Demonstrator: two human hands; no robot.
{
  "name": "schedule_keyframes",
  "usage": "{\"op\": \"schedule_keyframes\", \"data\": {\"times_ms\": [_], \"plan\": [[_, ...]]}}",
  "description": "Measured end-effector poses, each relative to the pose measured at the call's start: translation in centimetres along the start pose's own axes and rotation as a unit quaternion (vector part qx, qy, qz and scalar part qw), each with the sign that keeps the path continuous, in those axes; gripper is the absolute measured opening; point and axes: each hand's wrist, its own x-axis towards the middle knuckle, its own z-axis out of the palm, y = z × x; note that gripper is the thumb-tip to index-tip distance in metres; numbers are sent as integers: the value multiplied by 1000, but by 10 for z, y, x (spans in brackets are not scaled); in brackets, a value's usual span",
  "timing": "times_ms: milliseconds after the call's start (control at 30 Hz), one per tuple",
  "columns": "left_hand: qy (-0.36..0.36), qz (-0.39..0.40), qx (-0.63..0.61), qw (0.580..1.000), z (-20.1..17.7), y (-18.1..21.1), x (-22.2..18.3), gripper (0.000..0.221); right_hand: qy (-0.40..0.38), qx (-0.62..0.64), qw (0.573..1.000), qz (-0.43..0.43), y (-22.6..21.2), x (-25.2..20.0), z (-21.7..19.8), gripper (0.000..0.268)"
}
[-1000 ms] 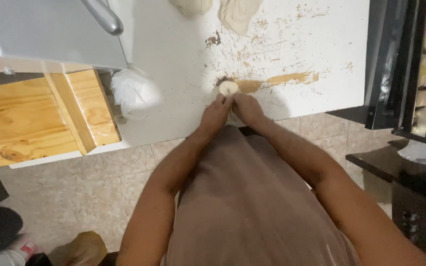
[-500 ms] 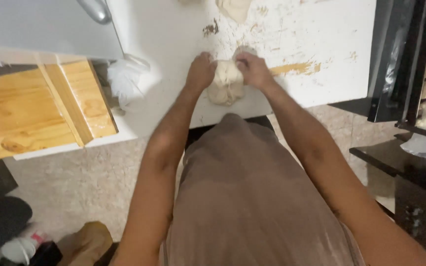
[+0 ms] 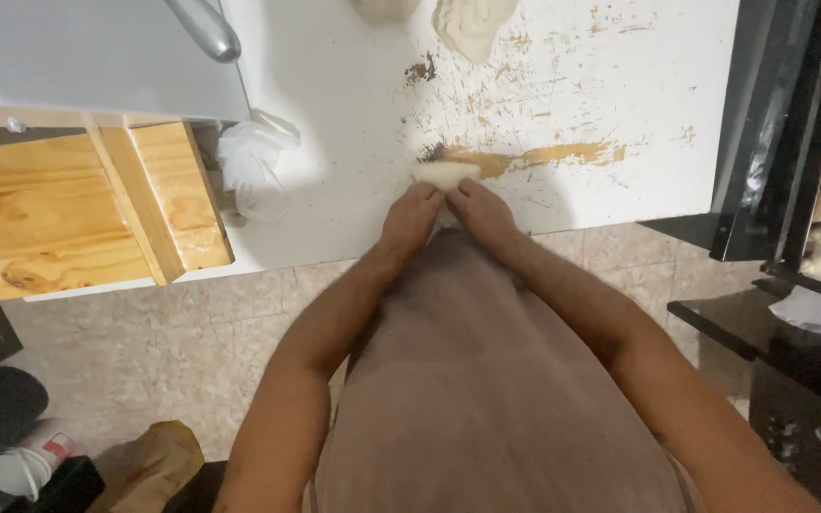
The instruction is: Shaping pre-portioned dough into round balls by rolling them against a floured work surface using the palms of the hands.
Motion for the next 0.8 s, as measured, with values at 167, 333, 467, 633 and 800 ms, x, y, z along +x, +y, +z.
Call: {"op": "schedule_keyframes", "data": {"times_ms": [167,333,467,633,800], "plan": [[-6,-83,-31,996,16,-30,53,20,-30,52,996,60,27,49,22,14],[-86,-83,-138,983,-70,-16,25,30,-92,245,961,87,38,39,-49,14],[46,-113,-138,983,-15,-43,33,34,28,147,987,54,46,31,-20,20],[40,-59,-85,994,-11,-34,51,38,-43,87,989,114,31,50,-16,29],[108,94,6,990,1,-15,-3,13,197,-30,974,-104,26,2,4,17]]}}
